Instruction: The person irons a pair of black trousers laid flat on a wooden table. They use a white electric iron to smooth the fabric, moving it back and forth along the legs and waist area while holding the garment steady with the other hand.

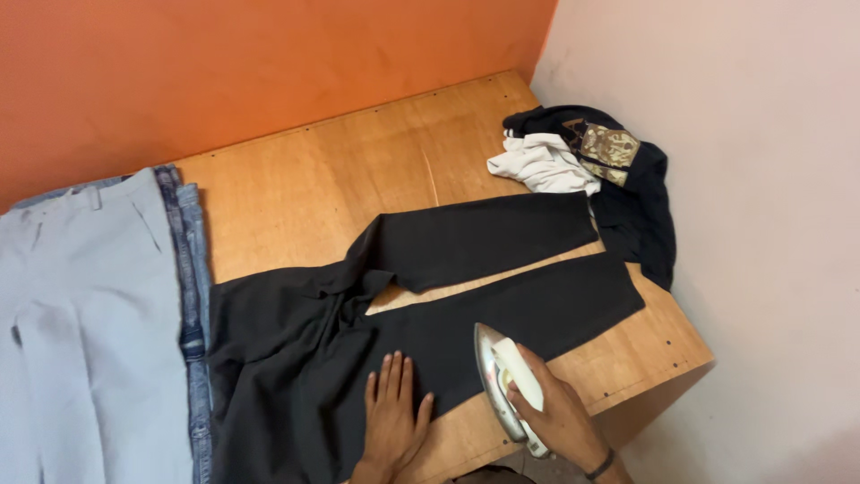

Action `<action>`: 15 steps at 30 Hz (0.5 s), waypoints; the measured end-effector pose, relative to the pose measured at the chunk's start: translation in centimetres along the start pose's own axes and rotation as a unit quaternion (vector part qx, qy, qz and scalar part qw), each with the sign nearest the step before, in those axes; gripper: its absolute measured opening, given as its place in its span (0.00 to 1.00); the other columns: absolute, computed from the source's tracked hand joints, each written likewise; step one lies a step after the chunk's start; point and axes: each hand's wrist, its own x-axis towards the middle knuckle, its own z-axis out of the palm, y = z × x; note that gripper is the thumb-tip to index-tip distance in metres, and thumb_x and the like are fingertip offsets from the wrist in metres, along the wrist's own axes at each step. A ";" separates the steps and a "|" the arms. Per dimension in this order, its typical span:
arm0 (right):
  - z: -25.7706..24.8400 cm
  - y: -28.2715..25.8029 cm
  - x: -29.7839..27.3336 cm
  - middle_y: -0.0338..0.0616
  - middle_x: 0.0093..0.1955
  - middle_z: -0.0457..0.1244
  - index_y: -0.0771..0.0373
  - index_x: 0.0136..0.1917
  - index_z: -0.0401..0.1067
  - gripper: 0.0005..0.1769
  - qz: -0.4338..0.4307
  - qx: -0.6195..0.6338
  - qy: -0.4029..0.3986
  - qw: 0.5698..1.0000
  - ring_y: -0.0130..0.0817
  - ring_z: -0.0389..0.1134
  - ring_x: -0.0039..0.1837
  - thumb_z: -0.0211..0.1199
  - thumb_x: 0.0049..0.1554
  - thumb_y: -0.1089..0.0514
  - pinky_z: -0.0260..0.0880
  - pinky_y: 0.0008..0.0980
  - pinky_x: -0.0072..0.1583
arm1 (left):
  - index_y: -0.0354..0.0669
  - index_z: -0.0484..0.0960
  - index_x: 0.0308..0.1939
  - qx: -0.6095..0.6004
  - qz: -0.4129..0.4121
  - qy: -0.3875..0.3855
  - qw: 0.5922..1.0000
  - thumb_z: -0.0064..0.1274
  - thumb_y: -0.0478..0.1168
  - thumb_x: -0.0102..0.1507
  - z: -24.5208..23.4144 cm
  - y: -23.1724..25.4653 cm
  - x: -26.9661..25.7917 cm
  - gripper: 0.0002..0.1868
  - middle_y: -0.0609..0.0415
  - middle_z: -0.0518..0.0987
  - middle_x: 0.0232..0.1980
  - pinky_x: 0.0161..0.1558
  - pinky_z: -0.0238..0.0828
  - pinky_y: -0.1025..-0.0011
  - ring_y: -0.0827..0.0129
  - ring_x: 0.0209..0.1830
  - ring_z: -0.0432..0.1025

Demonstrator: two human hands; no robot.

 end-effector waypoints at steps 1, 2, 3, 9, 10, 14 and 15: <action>0.4 -0.4 0.7 0.56 0.55 0.72 0.55 0.78 0.54 0.40 0.001 -0.001 -0.016 1.000 0.45 0.77 0.57 0.64 0.56 0.50 0.77 0.40 0.56 | 0.32 0.59 0.73 -0.011 0.003 0.004 1.000 0.42 0.55 0.68 0.1 0.1 0.9 0.37 0.39 0.57 0.78 0.74 0.34 0.49 0.51 0.80 0.45; 1.2 -0.8 1.5 0.57 0.56 0.71 0.54 0.79 0.54 0.41 0.005 -0.002 -0.032 0.999 0.46 0.77 0.57 0.63 0.56 0.50 0.78 0.40 0.55 | 0.33 0.59 0.74 -0.022 0.007 0.005 1.000 0.41 0.53 0.68 0.3 0.1 1.9 0.36 0.39 0.57 0.78 0.75 0.34 0.49 0.51 0.81 0.46; 2.3 -1.2 1.9 0.57 0.57 0.70 0.53 0.80 0.53 0.42 0.008 -0.003 -0.048 0.999 0.46 0.78 0.56 0.63 0.56 0.51 0.78 0.41 0.55 | 0.33 0.59 0.74 -0.034 0.011 0.006 0.999 0.40 0.52 0.69 0.3 0.1 2.3 0.35 0.40 0.58 0.79 0.76 0.35 0.50 0.51 0.81 0.46; 8.6 -3.5 6.2 0.72 0.58 0.66 0.66 0.76 0.53 0.37 -0.194 -0.047 0.109 0.974 0.64 0.71 0.57 0.61 0.57 0.60 0.74 0.50 0.56 | 0.30 0.62 0.71 0.048 -0.004 0.052 0.997 0.42 0.48 0.63 0.7 -0.8 4.0 0.35 0.38 0.59 0.77 0.74 0.40 0.50 0.50 0.79 0.49; 9.0 -3.8 6.6 0.71 0.57 0.67 0.65 0.76 0.53 0.36 -0.170 -0.046 0.096 0.980 0.64 0.72 0.56 0.61 0.57 0.60 0.74 0.51 0.55 | 0.29 0.62 0.71 0.050 -0.002 0.054 0.997 0.42 0.48 0.63 0.7 -0.9 3.6 0.35 0.37 0.59 0.76 0.74 0.41 0.50 0.50 0.79 0.50; 8.8 -6.0 10.6 0.68 0.50 0.69 0.62 0.77 0.52 0.38 -0.086 -0.050 0.041 0.994 0.64 0.72 0.51 0.59 0.55 0.60 0.73 0.53 0.54 | 0.29 0.63 0.70 0.053 -0.004 0.055 0.997 0.44 0.49 0.63 0.6 -0.9 3.8 0.36 0.37 0.60 0.76 0.73 0.42 0.50 0.50 0.78 0.51; 8.5 -6.5 11.4 0.68 0.48 0.69 0.61 0.77 0.51 0.39 -0.066 -0.052 0.026 0.996 0.64 0.72 0.50 0.59 0.55 0.60 0.73 0.53 0.54 | 0.30 0.64 0.70 0.052 -0.008 0.052 0.997 0.45 0.50 0.62 0.5 -0.8 4.0 0.37 0.38 0.61 0.76 0.73 0.43 0.50 0.50 0.78 0.51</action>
